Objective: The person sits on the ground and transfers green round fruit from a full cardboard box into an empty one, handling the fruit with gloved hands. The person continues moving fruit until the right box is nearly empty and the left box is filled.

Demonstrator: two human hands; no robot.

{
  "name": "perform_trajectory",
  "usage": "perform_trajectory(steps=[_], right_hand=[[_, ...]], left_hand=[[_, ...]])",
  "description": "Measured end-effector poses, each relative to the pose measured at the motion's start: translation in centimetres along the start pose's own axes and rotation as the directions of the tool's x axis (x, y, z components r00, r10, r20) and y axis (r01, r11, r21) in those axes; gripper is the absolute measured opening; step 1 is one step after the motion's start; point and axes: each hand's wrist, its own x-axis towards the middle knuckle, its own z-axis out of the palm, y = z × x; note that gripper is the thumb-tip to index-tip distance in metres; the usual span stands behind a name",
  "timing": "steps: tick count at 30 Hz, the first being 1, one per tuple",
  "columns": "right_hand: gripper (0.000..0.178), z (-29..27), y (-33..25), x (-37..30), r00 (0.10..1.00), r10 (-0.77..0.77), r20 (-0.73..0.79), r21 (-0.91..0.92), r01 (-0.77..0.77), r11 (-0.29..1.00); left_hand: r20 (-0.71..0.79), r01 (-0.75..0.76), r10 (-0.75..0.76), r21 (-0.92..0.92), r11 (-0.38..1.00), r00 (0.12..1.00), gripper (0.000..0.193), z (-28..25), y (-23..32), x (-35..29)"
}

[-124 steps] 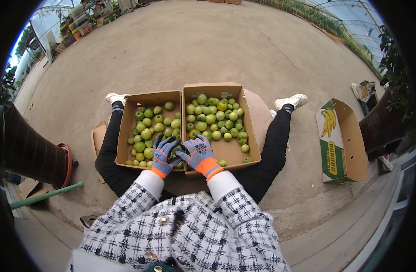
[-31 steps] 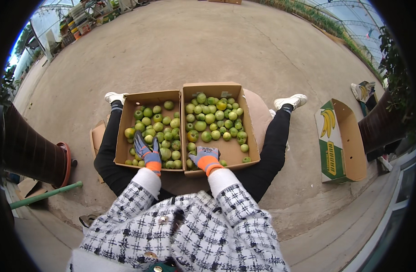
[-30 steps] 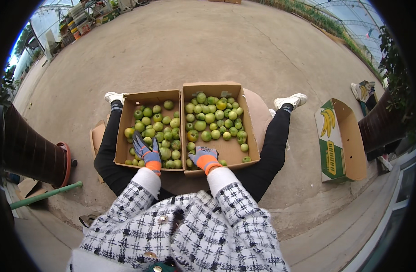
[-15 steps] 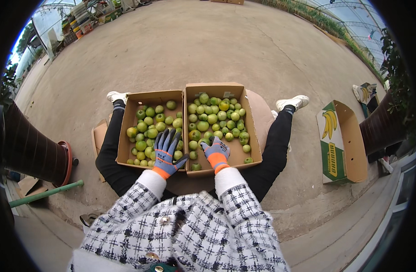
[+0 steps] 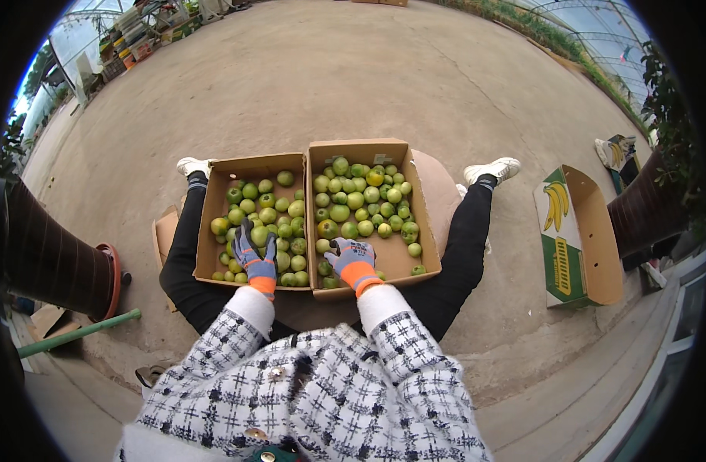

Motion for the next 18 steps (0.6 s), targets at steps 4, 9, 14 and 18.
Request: perform_trajectory(steps=[4,9,14,18], right_hand=[[0.048,1.5,-0.7,0.5,0.979,-0.084,0.184,-0.463,0.161,0.872],[0.046,2.6,-0.7,1.1,0.977,0.039,0.211,-0.423,0.055,0.905],[0.049,0.5,-1.4,0.5,0.968,0.231,0.101,-0.328,-0.186,0.926],[0.057,-0.2,3.8,1.0,0.923,0.384,-0.013,0.025,-0.384,0.923]], left_hand=[[0.080,-0.105,0.093,0.159,0.982,0.992,0.087,0.1,0.4,0.0],[0.347,-0.314,0.268,0.083,0.946,0.899,0.090,-1.0,3.0,0.2],[0.406,-0.310,0.287,-0.008,0.951,0.868,0.089,-2.0,3.1,0.6],[0.442,-0.394,0.428,-0.173,0.903,0.788,0.085,-2.6,4.6,1.0]])
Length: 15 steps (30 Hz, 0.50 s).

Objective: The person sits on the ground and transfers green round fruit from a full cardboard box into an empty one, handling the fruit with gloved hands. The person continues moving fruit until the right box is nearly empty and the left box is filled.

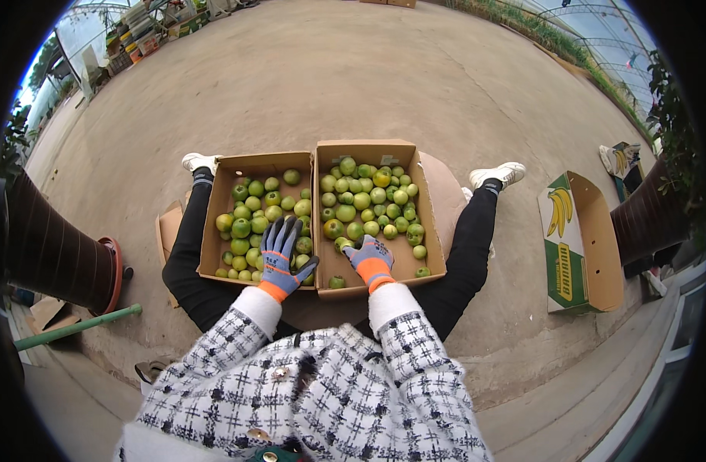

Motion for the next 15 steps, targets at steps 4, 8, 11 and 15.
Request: perform_trajectory(steps=[4,8,11,15], right_hand=[[0.054,-0.9,0.5,-0.1,1.000,-0.006,0.020,-0.131,0.008,0.991],[0.053,0.0,-0.8,-0.1,0.988,-0.078,0.133,-0.516,0.136,0.846],[0.051,0.0,-1.1,0.1,0.991,-0.096,0.096,-0.531,0.132,0.837],[0.050,-0.7,-1.4,-0.7,0.995,-0.091,0.026,-0.403,0.094,0.910]], left_hand=[[0.044,-0.033,0.033,0.000,0.999,0.998,0.083,-0.2,0.1,0.0],[0.019,-0.015,0.016,-0.008,1.000,1.000,0.082,0.2,0.0,-0.1],[0.026,-0.022,0.023,-0.014,1.000,0.999,0.081,0.2,0.1,-0.1],[0.032,-0.033,0.034,-0.006,0.999,0.999,0.079,-0.2,0.0,-0.1]])
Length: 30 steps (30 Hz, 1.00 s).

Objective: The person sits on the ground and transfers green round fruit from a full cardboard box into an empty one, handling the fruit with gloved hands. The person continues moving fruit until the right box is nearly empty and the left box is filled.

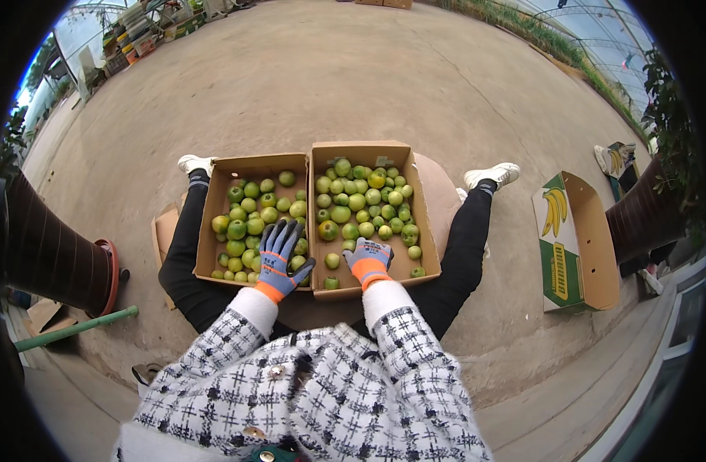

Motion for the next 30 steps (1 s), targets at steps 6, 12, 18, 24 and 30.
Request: perform_trajectory(steps=[6,12,18,24,30], right_hand=[[0.043,0.5,-0.4,-0.8,0.790,-0.393,-0.470,0.687,0.607,0.399],[0.042,1.3,-1.4,-0.6,0.789,-0.310,-0.530,0.368,0.544,0.754],[0.066,2.2,-0.8,0.7,0.972,-0.116,0.206,-0.267,0.170,0.949],[0.044,0.8,-0.1,0.3,0.985,-0.150,-0.089,0.493,0.174,0.852],[0.040,-0.3,-1.6,-1.4,0.620,-0.633,-0.464,0.178,0.765,0.618]], left_hand=[[-0.008,-0.074,0.074,-0.090,0.993,0.997,0.073,-0.1,0.5,0.4],[-0.259,0.246,-0.331,-0.313,0.917,0.907,0.046,2.8,-2.9,-1.5],[0.131,0.488,-0.815,-0.849,0.202,0.564,0.051,4.6,-5.2,-1.6],[-0.048,0.297,-0.376,-0.524,0.799,0.925,0.040,3.1,-2.8,-1.0],[-0.013,-0.194,0.194,-0.131,0.972,0.981,0.063,0.2,0.2,0.3]])
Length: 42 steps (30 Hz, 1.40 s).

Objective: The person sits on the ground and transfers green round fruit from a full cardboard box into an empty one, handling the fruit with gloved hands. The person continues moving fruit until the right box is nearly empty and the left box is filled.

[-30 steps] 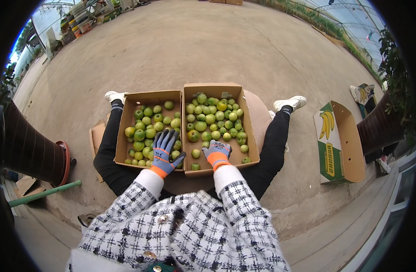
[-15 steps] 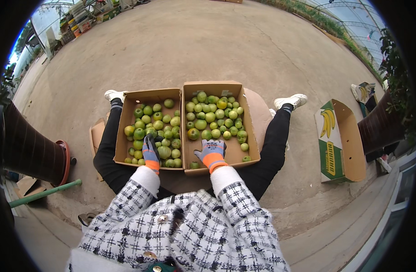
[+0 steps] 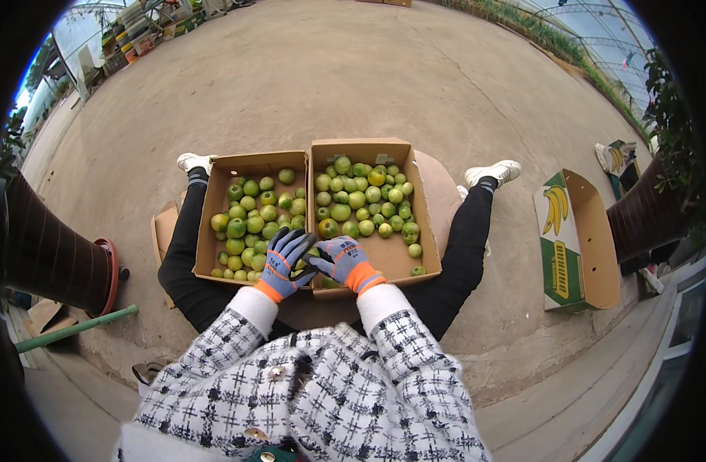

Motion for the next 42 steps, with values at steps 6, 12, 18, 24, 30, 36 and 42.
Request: perform_trajectory(steps=[6,12,18,24,30,36,42], right_hand=[[0.047,-0.4,-0.6,0.4,0.795,0.466,0.390,-0.278,-0.380,0.882],[0.068,1.3,1.0,0.4,0.485,0.539,0.689,-0.438,-0.315,0.842],[0.053,0.1,1.2,0.4,0.659,0.719,0.221,-0.124,-0.713,0.691],[0.034,-0.3,-0.1,-0.5,0.986,0.136,0.094,0.219,-0.154,0.963],[0.044,-0.7,-0.5,-0.7,0.983,0.170,0.064,-0.249,-0.150,0.957],[0.050,-3.6,6.8,-4.3,0.469,0.845,0.256,-0.835,-0.333,0.438],[0.029,-1.9,6.8,-4.2,0.457,0.789,0.410,-0.853,-0.114,0.510]], left_hand=[[-0.333,0.418,-0.425,-0.098,0.903,0.842,0.059,1.9,-3.1,-2.3],[-0.364,0.558,-0.470,0.188,0.808,0.804,0.079,3.3,-4.7,-3.3],[-0.181,0.313,-0.291,0.107,0.944,0.940,0.088,0.1,-1.1,-0.8],[0.013,0.069,-0.070,0.080,0.994,0.997,0.075,0.1,-0.1,-0.4],[-0.120,0.163,-0.157,0.043,0.986,0.980,0.059,0.8,-1.1,-0.8],[-0.239,0.618,-0.574,0.200,0.760,0.783,0.079,3.0,-3.9,-3.0],[-0.159,0.506,-0.481,0.277,0.817,0.862,0.082,2.1,-2.6,-2.4]])
